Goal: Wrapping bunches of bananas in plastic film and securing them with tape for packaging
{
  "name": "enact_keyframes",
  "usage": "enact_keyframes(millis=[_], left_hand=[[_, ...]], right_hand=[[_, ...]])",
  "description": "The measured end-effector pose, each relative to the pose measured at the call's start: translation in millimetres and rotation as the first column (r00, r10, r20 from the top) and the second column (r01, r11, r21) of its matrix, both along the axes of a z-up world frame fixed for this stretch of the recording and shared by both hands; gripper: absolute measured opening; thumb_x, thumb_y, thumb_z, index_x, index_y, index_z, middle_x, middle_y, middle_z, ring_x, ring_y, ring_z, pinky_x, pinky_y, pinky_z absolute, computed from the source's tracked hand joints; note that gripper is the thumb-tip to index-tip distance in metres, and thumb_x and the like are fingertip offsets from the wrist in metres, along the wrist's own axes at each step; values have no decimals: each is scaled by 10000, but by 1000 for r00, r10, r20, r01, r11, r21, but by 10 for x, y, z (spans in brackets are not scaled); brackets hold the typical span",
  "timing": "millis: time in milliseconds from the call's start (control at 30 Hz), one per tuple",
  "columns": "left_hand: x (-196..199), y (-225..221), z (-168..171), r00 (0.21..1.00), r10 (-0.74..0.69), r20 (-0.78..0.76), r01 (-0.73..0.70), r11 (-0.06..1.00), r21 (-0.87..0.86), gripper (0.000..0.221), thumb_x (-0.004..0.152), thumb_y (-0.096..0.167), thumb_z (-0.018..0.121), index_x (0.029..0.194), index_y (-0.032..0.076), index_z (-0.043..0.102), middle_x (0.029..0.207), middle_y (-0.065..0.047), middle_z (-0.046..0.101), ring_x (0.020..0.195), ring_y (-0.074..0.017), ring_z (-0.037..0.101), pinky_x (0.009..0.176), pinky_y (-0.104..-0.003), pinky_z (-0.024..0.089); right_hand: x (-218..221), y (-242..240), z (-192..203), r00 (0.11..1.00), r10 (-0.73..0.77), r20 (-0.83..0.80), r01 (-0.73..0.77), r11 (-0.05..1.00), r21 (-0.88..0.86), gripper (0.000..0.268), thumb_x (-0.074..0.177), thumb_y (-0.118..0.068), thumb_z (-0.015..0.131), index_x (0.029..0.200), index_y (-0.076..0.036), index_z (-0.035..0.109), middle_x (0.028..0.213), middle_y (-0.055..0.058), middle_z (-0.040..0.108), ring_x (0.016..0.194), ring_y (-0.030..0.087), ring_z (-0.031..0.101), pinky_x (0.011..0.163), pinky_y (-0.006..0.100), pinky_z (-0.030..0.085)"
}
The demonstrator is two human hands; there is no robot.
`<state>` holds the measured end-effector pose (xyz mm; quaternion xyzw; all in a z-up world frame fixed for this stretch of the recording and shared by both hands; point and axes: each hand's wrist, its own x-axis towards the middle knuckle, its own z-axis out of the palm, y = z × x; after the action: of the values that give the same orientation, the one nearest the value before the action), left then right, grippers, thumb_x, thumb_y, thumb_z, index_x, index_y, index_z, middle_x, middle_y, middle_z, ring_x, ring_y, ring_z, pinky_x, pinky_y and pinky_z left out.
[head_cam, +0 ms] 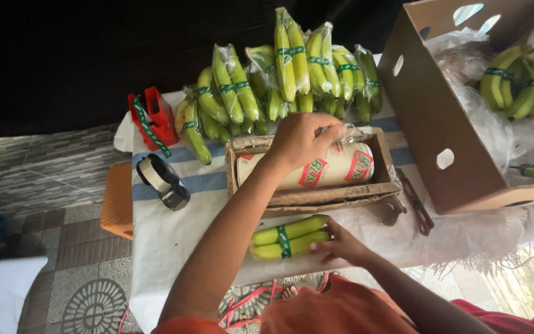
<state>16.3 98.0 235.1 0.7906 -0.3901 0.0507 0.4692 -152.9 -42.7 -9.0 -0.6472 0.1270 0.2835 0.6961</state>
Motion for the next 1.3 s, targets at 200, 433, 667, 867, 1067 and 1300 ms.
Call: enact_keyframes(millis=[200,433,667,867,1067,1300], left_hand=[[-22,105,225,998,-18,59,6,981,195,217,973,242,610,847,224,786,611,-12,694,511,-158,595,669,-307,523],[83,133,239,994,9,108,-50,921,387,209,904,352,597,839,243,764,683,-70,713,765,-372,724,782,-493,567],[122,141,226,999,11,31,-22,936,353,232,890,314,589,747,205,735,626,-85,671,705,-382,699,736,-491,554],[131,91,295,1000,-18,12,12,938,347,242,881,315,579,696,204,690,611,-63,658,698,-363,692,709,-466,558],[142,111,375,1000,-26,-6,26,923,384,247,880,303,568,705,182,693,603,-92,637,676,-367,672,741,-474,565],[-60,207,500,996,-81,-36,88,950,301,350,948,213,555,604,189,617,480,-4,553,466,-183,541,794,-394,579]], right_hand=[[51,129,-373,982,-18,190,-11,989,147,816,770,89,833,1391,-205,391,1303,231,559,863,340,715,510,378,666],[-53,242,-89,912,136,387,-122,991,-59,1018,683,35,947,1490,-226,383,1340,195,600,1219,480,635,970,588,568],[-157,-93,594,924,-258,283,232,965,124,749,533,170,927,1205,105,603,901,319,715,525,390,729,398,450,626],[199,-520,1291,813,-381,441,421,907,8,700,710,-48,860,1328,47,545,1007,362,649,636,474,706,447,533,614],[482,-364,1624,849,-374,373,425,903,-60,657,807,-183,855,1322,22,503,1067,367,637,824,523,709,614,599,626],[532,-301,1635,852,-422,308,445,895,-5,677,820,-180,816,1350,17,444,1117,371,602,894,558,682,663,640,614]])
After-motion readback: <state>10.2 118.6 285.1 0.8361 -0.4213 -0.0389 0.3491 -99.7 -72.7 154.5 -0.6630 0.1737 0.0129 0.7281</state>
